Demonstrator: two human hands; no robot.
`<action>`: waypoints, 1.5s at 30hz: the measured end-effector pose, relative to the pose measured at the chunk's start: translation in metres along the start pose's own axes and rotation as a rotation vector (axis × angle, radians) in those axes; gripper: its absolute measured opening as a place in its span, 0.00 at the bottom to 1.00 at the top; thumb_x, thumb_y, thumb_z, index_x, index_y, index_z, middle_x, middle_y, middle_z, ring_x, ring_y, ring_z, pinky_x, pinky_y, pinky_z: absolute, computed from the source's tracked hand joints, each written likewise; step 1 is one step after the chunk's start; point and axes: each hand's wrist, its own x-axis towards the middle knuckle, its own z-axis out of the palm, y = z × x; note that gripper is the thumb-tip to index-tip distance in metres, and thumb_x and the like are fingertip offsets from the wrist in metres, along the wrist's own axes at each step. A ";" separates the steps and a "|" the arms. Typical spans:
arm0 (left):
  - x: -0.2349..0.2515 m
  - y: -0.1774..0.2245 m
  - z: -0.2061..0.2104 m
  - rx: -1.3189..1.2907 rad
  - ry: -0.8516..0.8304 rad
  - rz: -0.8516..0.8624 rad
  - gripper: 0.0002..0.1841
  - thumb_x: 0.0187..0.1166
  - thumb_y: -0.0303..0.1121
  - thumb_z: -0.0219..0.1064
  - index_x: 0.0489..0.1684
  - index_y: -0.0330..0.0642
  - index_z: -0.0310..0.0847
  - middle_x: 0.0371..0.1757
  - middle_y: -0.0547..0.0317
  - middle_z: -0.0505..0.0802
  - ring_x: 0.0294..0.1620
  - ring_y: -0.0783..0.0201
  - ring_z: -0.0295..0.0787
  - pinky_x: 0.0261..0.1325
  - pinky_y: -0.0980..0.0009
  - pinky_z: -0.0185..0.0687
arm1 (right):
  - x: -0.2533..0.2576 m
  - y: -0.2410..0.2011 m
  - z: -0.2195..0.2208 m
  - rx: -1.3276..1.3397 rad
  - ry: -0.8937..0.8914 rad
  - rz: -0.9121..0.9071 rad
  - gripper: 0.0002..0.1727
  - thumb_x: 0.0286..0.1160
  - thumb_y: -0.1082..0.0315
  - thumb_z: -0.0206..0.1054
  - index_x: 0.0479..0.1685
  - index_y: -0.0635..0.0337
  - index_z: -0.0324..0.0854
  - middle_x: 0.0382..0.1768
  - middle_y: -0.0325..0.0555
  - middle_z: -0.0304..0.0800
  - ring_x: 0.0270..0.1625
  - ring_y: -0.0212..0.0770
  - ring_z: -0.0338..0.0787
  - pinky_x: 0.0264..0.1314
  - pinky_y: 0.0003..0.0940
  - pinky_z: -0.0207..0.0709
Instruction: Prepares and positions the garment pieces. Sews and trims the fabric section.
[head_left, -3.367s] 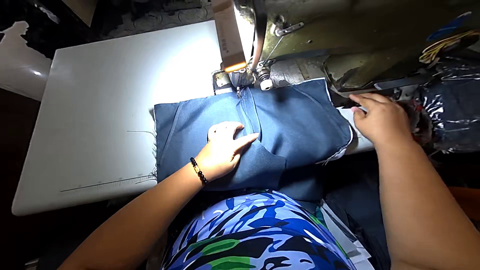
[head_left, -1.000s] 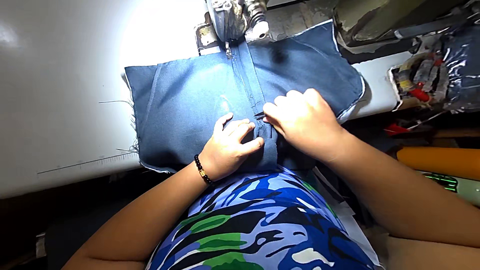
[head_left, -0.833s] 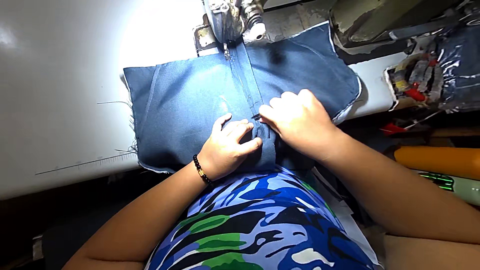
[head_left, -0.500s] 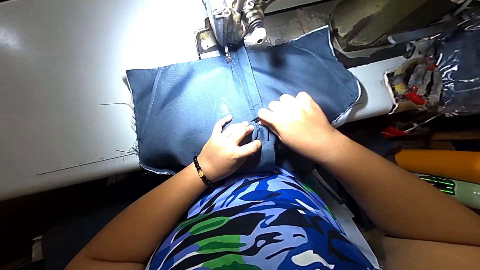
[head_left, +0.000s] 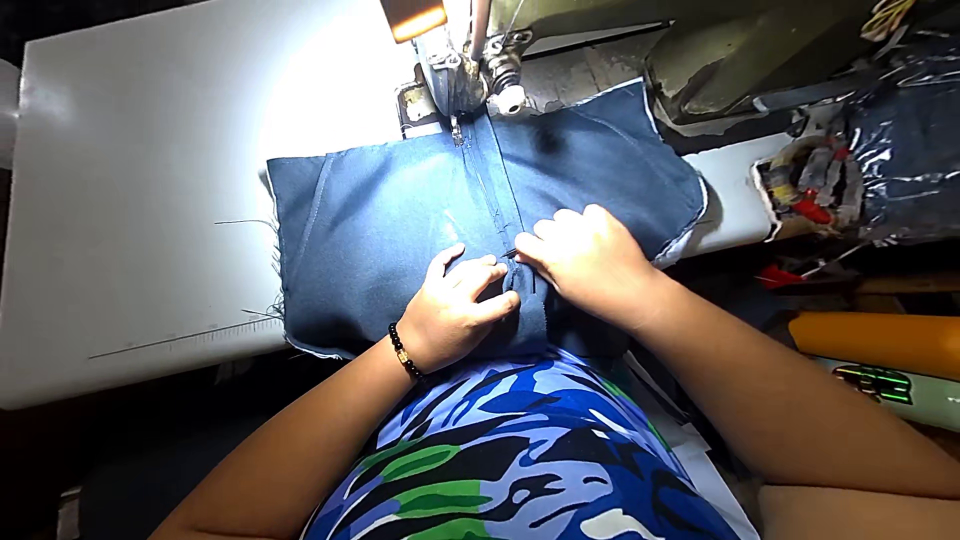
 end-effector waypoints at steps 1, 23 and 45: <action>0.000 0.000 0.000 -0.011 0.001 0.001 0.11 0.79 0.32 0.63 0.44 0.56 0.94 0.56 0.50 0.95 0.69 0.51 0.88 0.80 0.36 0.64 | -0.003 0.003 0.002 0.036 0.027 0.019 0.19 0.89 0.57 0.53 0.38 0.56 0.86 0.24 0.49 0.79 0.31 0.55 0.85 0.30 0.47 0.68; 0.000 -0.006 -0.004 -0.153 0.022 -0.013 0.12 0.82 0.30 0.62 0.46 0.48 0.95 0.56 0.47 0.94 0.55 0.55 0.90 0.60 0.62 0.83 | 0.016 -0.006 0.009 0.412 0.194 -0.059 0.19 0.83 0.63 0.54 0.62 0.50 0.89 0.59 0.41 0.93 0.53 0.45 0.89 0.52 0.45 0.76; 0.074 -0.047 -0.028 0.042 -0.319 0.076 0.13 0.85 0.29 0.53 0.34 0.37 0.83 0.37 0.49 0.85 0.43 0.47 0.85 0.39 0.53 0.78 | 0.002 -0.022 0.017 0.631 0.084 0.284 0.14 0.74 0.60 0.65 0.21 0.55 0.81 0.34 0.42 0.79 0.49 0.46 0.80 0.53 0.49 0.70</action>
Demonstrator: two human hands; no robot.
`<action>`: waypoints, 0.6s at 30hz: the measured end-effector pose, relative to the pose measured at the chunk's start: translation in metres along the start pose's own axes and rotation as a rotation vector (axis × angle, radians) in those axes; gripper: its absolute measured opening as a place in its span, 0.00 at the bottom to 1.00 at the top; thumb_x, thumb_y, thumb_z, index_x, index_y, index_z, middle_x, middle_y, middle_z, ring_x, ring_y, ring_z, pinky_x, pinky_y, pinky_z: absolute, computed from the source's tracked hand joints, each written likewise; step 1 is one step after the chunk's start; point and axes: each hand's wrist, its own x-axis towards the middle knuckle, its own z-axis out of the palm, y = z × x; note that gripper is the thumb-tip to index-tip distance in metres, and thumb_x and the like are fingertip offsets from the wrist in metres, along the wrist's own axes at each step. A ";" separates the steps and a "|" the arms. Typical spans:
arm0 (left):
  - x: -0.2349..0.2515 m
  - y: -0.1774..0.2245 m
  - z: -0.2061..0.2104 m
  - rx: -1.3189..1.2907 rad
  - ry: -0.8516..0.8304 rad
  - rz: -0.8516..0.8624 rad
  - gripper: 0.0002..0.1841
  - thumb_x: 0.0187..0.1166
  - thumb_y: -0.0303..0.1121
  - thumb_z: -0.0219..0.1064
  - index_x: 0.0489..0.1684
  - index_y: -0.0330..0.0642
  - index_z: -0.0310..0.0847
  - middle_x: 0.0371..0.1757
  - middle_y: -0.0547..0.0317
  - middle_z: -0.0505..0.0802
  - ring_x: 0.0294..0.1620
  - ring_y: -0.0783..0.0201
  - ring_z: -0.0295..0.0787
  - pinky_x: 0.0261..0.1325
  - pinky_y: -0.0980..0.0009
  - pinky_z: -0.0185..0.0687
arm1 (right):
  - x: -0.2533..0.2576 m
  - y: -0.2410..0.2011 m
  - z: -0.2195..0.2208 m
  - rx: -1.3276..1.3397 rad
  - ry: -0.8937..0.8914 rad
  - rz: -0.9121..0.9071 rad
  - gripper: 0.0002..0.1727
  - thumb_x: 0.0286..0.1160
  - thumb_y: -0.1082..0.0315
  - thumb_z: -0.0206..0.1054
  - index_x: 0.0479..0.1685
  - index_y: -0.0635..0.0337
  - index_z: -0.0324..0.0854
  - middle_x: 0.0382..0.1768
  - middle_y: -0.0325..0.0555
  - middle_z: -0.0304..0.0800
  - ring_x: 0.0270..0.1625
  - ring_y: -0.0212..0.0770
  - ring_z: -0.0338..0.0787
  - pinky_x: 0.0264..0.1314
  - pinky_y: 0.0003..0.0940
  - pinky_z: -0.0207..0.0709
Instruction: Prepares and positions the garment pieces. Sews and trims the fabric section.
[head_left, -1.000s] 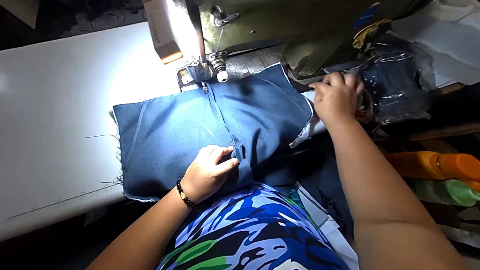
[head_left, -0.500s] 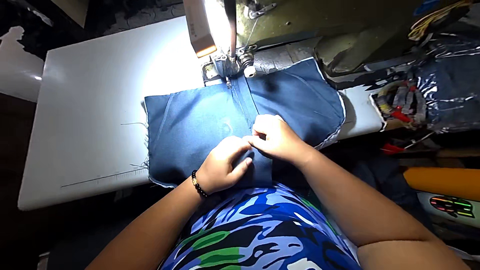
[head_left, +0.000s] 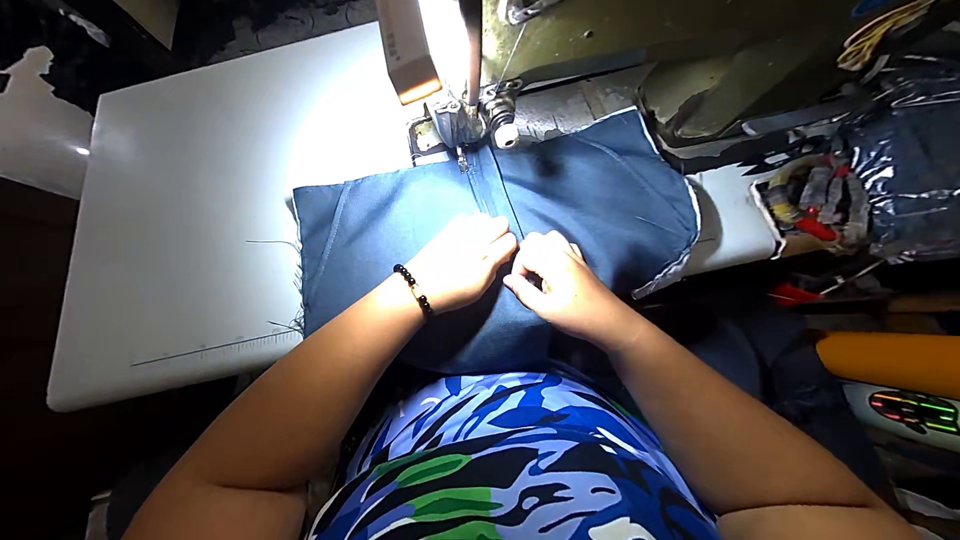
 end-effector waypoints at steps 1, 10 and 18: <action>0.001 0.000 0.000 0.012 -0.010 0.014 0.12 0.84 0.27 0.53 0.34 0.36 0.82 0.36 0.48 0.84 0.42 0.47 0.85 0.39 0.53 0.77 | 0.000 0.000 0.001 0.002 0.006 -0.008 0.14 0.73 0.61 0.65 0.20 0.55 0.80 0.33 0.42 0.78 0.48 0.46 0.79 0.52 0.49 0.69; -0.019 0.027 0.015 -0.006 0.088 -0.564 0.24 0.84 0.51 0.61 0.71 0.48 0.82 0.75 0.45 0.81 0.82 0.43 0.71 0.77 0.36 0.60 | 0.001 -0.007 0.008 -0.169 0.003 0.011 0.10 0.63 0.65 0.69 0.19 0.54 0.78 0.33 0.45 0.78 0.49 0.52 0.79 0.51 0.52 0.67; -0.015 0.042 0.010 -0.111 0.091 -0.741 0.28 0.75 0.51 0.66 0.66 0.41 0.82 0.77 0.45 0.79 0.82 0.45 0.69 0.79 0.36 0.56 | 0.002 -0.006 0.003 -0.112 -0.031 0.004 0.11 0.65 0.64 0.67 0.16 0.53 0.76 0.30 0.42 0.75 0.47 0.49 0.76 0.51 0.49 0.63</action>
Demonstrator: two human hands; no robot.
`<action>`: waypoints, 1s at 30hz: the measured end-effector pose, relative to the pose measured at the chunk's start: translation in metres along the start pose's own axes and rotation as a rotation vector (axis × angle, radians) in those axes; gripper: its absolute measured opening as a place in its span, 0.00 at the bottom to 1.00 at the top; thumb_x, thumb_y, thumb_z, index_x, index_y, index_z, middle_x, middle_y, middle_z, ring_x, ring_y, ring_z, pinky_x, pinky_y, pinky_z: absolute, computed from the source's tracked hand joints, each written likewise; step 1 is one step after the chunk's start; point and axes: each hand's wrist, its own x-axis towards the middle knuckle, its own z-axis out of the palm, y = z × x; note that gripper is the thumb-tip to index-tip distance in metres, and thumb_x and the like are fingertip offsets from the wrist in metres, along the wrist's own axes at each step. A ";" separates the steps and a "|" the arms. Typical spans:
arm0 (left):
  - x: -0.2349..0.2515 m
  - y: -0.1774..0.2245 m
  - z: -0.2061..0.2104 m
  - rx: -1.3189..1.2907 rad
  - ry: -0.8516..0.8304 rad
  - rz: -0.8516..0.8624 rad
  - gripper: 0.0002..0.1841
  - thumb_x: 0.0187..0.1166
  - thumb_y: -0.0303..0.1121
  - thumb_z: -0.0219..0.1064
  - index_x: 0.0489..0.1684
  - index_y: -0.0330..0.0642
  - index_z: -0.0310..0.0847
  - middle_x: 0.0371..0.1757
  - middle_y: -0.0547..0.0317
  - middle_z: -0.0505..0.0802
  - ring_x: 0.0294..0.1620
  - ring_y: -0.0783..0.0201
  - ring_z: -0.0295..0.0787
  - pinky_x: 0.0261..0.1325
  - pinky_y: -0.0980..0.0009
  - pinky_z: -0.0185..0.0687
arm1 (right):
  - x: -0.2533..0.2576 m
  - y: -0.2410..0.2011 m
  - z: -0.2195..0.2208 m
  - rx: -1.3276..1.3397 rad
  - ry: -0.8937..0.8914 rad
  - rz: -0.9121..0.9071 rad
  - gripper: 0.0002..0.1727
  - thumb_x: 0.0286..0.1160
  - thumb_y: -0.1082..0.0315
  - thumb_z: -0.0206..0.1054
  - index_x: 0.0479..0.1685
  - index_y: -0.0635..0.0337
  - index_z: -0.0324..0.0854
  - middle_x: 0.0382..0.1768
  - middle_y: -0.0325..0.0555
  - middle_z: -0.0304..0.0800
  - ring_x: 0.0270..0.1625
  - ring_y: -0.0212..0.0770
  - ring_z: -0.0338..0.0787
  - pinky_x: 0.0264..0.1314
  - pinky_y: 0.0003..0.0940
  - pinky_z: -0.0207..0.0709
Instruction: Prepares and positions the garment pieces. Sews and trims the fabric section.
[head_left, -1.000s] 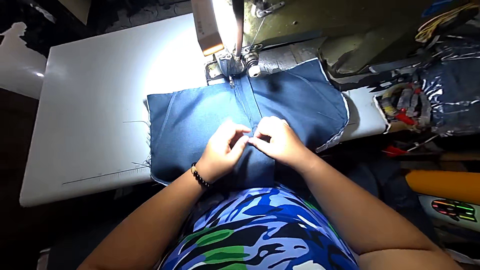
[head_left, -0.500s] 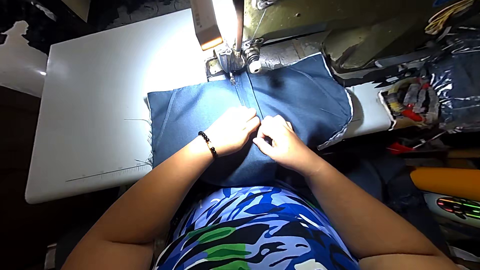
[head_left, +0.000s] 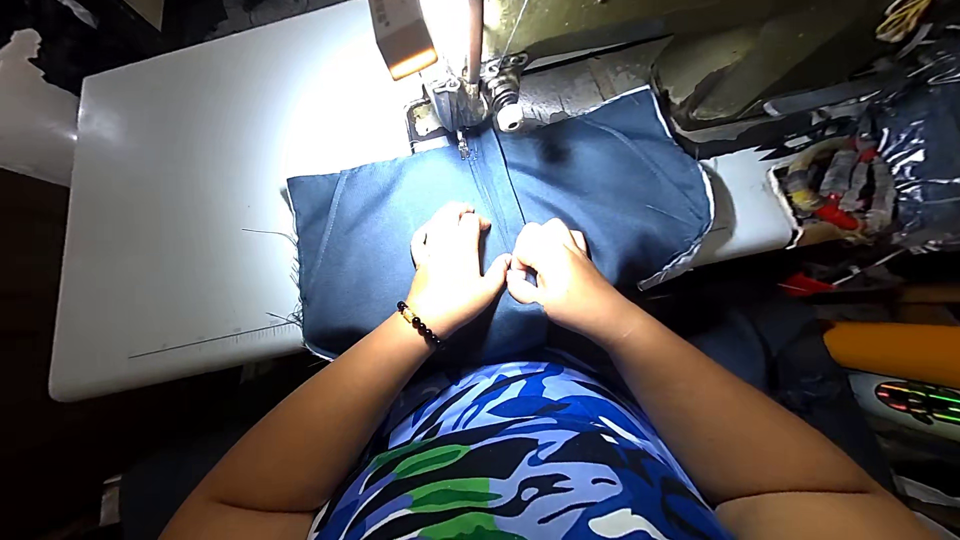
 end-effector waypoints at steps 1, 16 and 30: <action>0.000 0.000 0.000 0.013 -0.005 -0.001 0.27 0.75 0.51 0.65 0.66 0.42 0.83 0.77 0.45 0.78 0.83 0.45 0.68 0.80 0.36 0.55 | 0.000 0.001 0.001 -0.002 0.007 -0.006 0.11 0.64 0.64 0.67 0.16 0.53 0.76 0.30 0.42 0.75 0.47 0.49 0.76 0.51 0.49 0.63; -0.005 -0.021 0.002 0.024 0.003 0.092 0.27 0.80 0.55 0.62 0.69 0.48 0.84 0.84 0.56 0.77 0.90 0.53 0.61 0.86 0.37 0.48 | -0.010 0.029 0.002 -0.081 0.157 -0.381 0.15 0.79 0.66 0.61 0.45 0.57 0.95 0.62 0.49 0.92 0.71 0.49 0.85 0.77 0.50 0.72; 0.022 -0.041 0.000 -0.031 0.061 0.131 0.25 0.78 0.58 0.63 0.61 0.50 0.88 0.79 0.60 0.83 0.87 0.57 0.68 0.82 0.38 0.50 | 0.022 0.043 -0.003 0.060 0.089 -0.352 0.15 0.78 0.67 0.60 0.46 0.57 0.95 0.61 0.47 0.93 0.70 0.48 0.85 0.73 0.51 0.73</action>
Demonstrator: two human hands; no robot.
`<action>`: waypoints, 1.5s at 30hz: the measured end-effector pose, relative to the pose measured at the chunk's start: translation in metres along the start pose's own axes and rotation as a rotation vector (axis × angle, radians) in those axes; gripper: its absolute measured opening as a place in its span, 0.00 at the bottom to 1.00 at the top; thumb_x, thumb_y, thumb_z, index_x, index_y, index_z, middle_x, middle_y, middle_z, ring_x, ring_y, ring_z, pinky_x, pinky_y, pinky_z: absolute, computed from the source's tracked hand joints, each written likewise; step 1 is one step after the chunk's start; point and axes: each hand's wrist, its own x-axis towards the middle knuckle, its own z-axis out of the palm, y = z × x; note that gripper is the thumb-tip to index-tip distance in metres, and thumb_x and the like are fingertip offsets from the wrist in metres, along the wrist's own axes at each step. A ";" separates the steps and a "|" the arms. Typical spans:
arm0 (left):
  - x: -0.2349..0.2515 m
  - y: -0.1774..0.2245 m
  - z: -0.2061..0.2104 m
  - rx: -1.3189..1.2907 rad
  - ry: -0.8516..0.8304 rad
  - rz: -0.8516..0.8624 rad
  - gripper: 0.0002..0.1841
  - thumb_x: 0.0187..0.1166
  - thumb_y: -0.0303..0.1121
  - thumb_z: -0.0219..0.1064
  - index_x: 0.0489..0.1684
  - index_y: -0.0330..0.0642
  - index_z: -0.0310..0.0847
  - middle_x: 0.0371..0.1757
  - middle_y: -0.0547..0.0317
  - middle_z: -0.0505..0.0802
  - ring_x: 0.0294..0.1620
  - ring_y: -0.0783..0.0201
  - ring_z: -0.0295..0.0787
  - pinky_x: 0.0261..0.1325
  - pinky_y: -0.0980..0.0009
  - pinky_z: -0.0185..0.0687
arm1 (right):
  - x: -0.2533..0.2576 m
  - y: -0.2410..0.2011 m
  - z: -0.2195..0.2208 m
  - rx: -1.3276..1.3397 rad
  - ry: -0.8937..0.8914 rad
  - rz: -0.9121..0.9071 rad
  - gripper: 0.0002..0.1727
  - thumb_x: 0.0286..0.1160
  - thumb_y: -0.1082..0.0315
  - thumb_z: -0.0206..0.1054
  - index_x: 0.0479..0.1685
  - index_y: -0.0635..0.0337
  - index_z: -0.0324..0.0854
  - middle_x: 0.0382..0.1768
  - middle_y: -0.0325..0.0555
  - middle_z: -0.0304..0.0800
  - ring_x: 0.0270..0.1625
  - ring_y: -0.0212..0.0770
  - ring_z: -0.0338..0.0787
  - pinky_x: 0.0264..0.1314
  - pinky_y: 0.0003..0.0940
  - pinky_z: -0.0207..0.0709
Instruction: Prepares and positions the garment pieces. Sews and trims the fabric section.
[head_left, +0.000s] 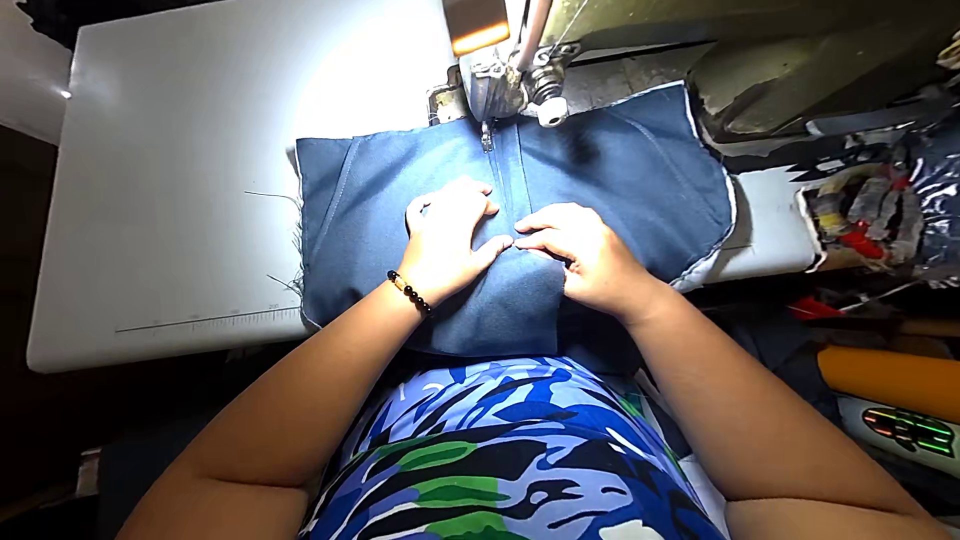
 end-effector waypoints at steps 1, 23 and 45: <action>0.002 -0.001 0.000 -0.003 -0.003 -0.003 0.25 0.79 0.58 0.63 0.61 0.50 0.88 0.79 0.60 0.83 0.87 0.58 0.68 0.82 0.39 0.50 | 0.001 0.001 0.000 0.003 -0.006 -0.003 0.16 0.78 0.67 0.59 0.46 0.58 0.95 0.62 0.47 0.92 0.71 0.48 0.85 0.72 0.51 0.72; 0.077 -0.046 -0.020 0.177 0.007 0.585 0.21 0.83 0.50 0.56 0.42 0.46 0.90 0.44 0.44 0.92 0.54 0.40 0.88 0.55 0.42 0.75 | 0.097 0.084 -0.019 -0.125 -0.213 -0.192 0.24 0.72 0.67 0.53 0.63 0.60 0.88 0.70 0.57 0.86 0.77 0.58 0.81 0.80 0.55 0.68; -0.027 -0.010 -0.020 0.000 -0.089 0.625 0.15 0.75 0.29 0.58 0.50 0.43 0.92 0.49 0.52 0.95 0.54 0.52 0.91 0.57 0.50 0.80 | 0.065 -0.013 -0.016 -0.035 -0.141 0.533 0.24 0.91 0.55 0.52 0.37 0.63 0.86 0.29 0.51 0.88 0.36 0.48 0.90 0.42 0.54 0.79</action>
